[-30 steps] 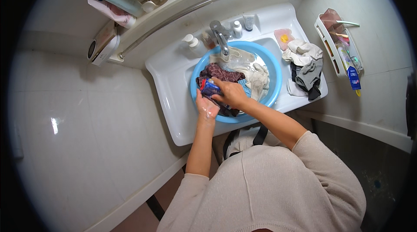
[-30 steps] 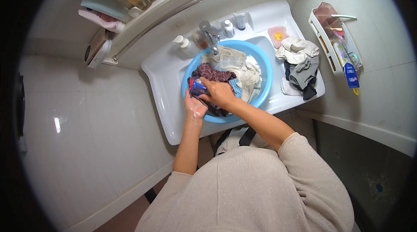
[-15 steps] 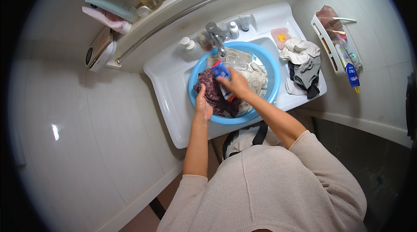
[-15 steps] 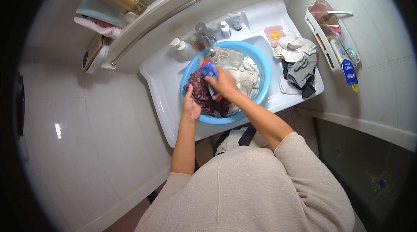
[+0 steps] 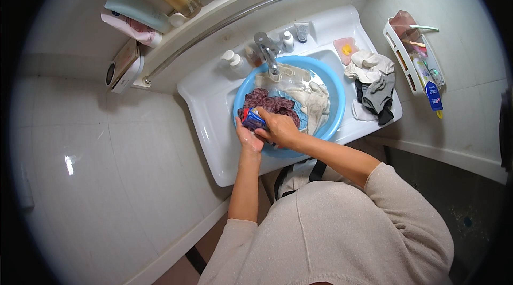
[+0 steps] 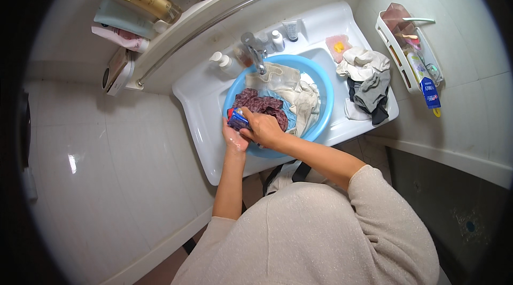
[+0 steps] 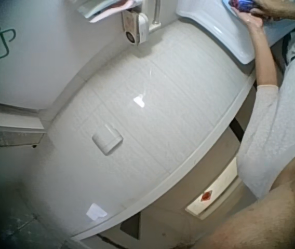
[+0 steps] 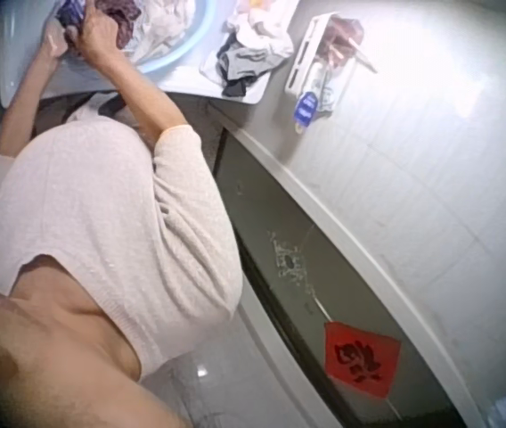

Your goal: The person hand washes clothes in a blue basin placed in a bathroom sink. They scrub a dark patterned cloth, apply detergent from a blue and yellow box, rinse under running water, and then wash a light blue garment. The person wrings out the items and places them aside.

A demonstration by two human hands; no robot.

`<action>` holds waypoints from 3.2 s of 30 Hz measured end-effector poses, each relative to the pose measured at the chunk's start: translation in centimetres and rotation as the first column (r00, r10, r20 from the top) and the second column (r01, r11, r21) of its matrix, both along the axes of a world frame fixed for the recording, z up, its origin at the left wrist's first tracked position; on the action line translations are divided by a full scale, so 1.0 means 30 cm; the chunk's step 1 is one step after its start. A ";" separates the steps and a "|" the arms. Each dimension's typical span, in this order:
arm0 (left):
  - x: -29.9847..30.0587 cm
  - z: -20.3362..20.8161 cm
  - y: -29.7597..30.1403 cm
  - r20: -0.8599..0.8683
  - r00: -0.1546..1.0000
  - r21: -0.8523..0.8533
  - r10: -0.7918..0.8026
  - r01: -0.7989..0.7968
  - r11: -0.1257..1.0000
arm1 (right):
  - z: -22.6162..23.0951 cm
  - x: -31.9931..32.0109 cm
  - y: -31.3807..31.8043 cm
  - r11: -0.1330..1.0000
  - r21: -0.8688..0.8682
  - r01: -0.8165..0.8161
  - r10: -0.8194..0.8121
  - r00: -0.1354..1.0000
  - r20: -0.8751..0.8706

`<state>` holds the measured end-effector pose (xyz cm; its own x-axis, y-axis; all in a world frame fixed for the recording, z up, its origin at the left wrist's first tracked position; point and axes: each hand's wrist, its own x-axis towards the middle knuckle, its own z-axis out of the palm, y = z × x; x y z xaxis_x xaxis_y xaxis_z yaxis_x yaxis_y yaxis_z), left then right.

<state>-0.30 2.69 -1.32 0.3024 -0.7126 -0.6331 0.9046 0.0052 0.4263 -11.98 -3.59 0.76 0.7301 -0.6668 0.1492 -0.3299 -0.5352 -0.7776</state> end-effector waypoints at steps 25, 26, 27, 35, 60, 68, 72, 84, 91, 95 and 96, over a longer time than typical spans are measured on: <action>0.057 -0.008 -0.032 0.024 0.976 -0.084 -0.215 0.216 0.973 | -0.158 -0.197 -0.289 0.776 0.570 0.270 -0.371 0.926 0.068; 0.060 -0.028 -0.021 0.045 0.971 -0.076 -0.236 0.238 0.968 | -0.160 -0.191 -0.283 0.773 0.587 0.241 -0.357 0.930 0.089; 0.052 -0.010 -0.023 0.064 0.964 -0.068 -0.259 0.263 0.962 | -0.144 -0.181 -0.276 0.769 0.603 0.214 -0.345 0.932 0.110; 0.066 0.132 0.011 0.189 0.941 -0.150 -0.282 0.311 0.939 | -0.061 -0.115 -0.166 0.309 0.947 -0.092 -0.253 0.951 0.175; 0.111 0.079 -0.016 -0.016 0.968 -0.228 -0.249 0.239 0.944 | -0.115 -0.155 -0.335 0.819 0.304 0.487 -0.502 0.864 -0.031; -0.002 -0.050 -0.020 -0.042 0.998 -0.136 0.036 -0.041 0.990 | -0.016 -0.024 -0.034 0.995 0.081 -0.050 0.046 0.997 0.058; -0.056 -0.048 -0.050 -0.030 0.995 -0.145 -0.096 0.091 0.985 | -0.089 -0.018 -0.181 0.979 -0.012 0.206 -0.205 0.967 -0.149; -0.005 0.024 -0.012 -0.053 0.994 -0.243 -0.095 0.080 0.967 | -0.186 -0.069 -0.251 0.982 -0.086 0.168 -0.183 0.958 -0.221; -0.023 -0.042 -0.035 -0.012 1.000 0.080 -0.003 0.004 0.997 | -0.242 -0.150 -0.308 0.877 0.379 0.296 -0.255 0.954 -0.156; -0.009 -0.079 -0.055 0.026 0.979 0.104 -0.201 0.198 0.975 | -0.243 -0.146 -0.283 0.883 0.378 0.278 -0.255 0.961 -0.111; 0.008 -0.077 -0.057 -0.001 0.978 0.096 -0.206 0.205 0.974 | -0.241 -0.144 -0.276 0.887 0.363 0.285 -0.273 0.958 -0.084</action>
<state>-0.04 0.98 -3.62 0.1617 -0.6965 -0.6991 0.8780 -0.2219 0.4242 -16.31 -11.86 -6.49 0.5060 -0.8466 -0.1651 -0.4494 -0.0953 -0.8882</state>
